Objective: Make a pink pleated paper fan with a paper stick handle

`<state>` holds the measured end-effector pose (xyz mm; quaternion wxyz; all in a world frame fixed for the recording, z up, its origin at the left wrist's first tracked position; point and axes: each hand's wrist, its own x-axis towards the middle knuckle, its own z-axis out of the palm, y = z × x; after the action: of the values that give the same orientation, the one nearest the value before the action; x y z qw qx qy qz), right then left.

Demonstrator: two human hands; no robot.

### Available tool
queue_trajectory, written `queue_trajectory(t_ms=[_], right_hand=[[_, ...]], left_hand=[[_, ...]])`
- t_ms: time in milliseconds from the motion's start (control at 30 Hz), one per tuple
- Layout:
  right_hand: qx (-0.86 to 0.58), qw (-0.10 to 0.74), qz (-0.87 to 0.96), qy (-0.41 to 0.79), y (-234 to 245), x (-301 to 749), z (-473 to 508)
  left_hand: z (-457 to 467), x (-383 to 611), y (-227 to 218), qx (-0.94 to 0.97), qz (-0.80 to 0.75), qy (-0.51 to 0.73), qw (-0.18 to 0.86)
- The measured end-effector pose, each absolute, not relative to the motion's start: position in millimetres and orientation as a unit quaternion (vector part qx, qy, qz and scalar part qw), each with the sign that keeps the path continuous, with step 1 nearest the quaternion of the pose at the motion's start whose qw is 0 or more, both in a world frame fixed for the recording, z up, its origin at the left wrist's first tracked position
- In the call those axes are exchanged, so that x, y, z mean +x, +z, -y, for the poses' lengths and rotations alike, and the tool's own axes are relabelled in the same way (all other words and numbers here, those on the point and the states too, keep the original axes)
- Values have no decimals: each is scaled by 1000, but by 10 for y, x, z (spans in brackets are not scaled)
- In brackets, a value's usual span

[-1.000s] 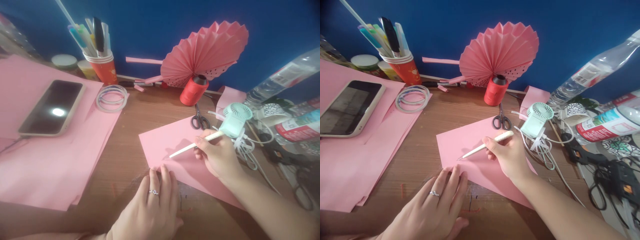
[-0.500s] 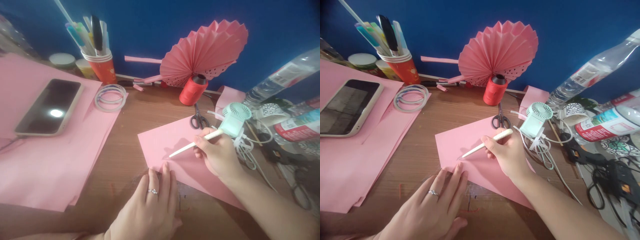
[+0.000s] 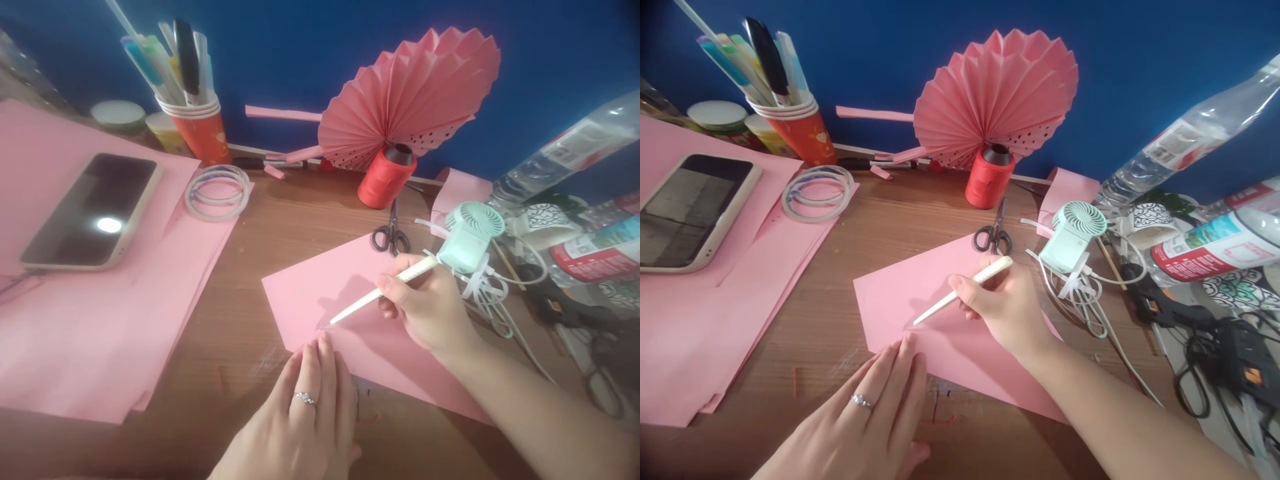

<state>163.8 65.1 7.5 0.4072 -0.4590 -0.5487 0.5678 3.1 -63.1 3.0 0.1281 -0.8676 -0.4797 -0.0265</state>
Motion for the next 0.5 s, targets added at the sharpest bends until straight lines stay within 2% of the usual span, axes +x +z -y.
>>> queue_trajectory(t_ms=[500], right_hand=[[-481,411,537,558,13,1679,-666]], left_hand=[[653,34,22,-868,478,-23,136]])
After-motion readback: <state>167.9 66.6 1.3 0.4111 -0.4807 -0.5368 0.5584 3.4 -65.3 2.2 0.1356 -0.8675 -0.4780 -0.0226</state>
